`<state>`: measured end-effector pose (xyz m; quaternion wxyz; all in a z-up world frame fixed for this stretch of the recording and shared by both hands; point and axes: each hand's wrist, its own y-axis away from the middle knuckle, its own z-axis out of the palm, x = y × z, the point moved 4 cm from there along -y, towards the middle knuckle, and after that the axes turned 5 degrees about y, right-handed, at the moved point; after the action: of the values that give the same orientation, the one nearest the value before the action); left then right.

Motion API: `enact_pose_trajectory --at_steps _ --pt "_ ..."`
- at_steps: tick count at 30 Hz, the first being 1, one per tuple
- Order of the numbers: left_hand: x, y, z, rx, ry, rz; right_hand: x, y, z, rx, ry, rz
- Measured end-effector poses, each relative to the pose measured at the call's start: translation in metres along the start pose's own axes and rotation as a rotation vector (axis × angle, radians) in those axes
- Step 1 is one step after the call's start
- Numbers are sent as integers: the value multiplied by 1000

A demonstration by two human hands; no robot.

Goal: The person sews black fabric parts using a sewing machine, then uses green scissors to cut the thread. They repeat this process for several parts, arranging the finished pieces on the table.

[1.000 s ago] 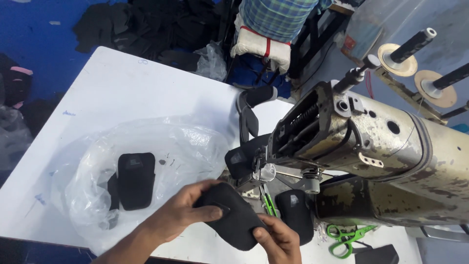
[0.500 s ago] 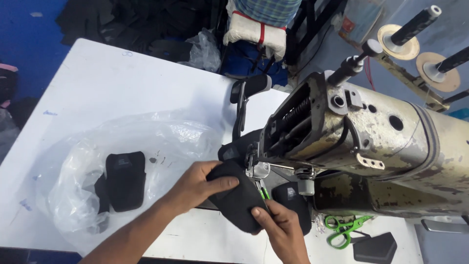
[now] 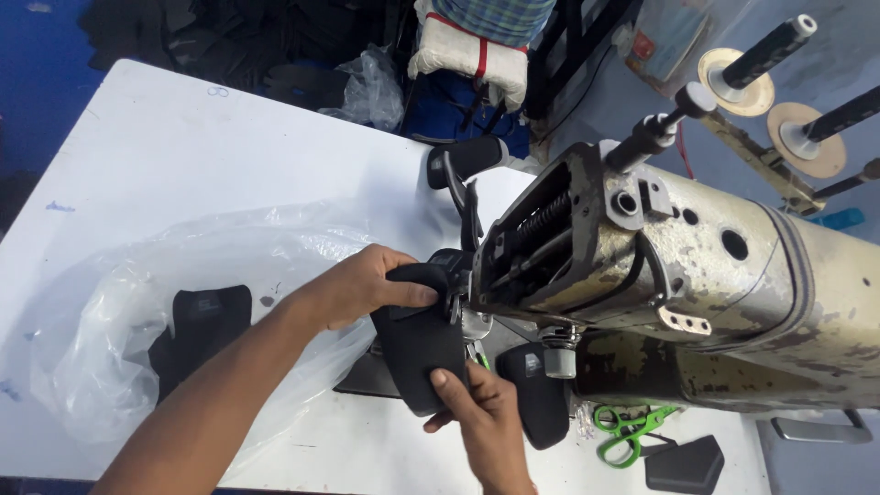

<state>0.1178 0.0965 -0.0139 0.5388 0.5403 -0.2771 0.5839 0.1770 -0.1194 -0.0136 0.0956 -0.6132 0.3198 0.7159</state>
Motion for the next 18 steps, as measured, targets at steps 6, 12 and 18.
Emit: enact_pose_trajectory --at_steps 6,12,18 --pt "11 -16 -8 -80 -77 38 -8 -3 15 43 -1 4" --pt "30 -7 -4 -82 -209 42 -5 5 26 167 -77 10" --pt "52 -32 -12 -120 -316 92 8 -9 36 181 -191 -28"
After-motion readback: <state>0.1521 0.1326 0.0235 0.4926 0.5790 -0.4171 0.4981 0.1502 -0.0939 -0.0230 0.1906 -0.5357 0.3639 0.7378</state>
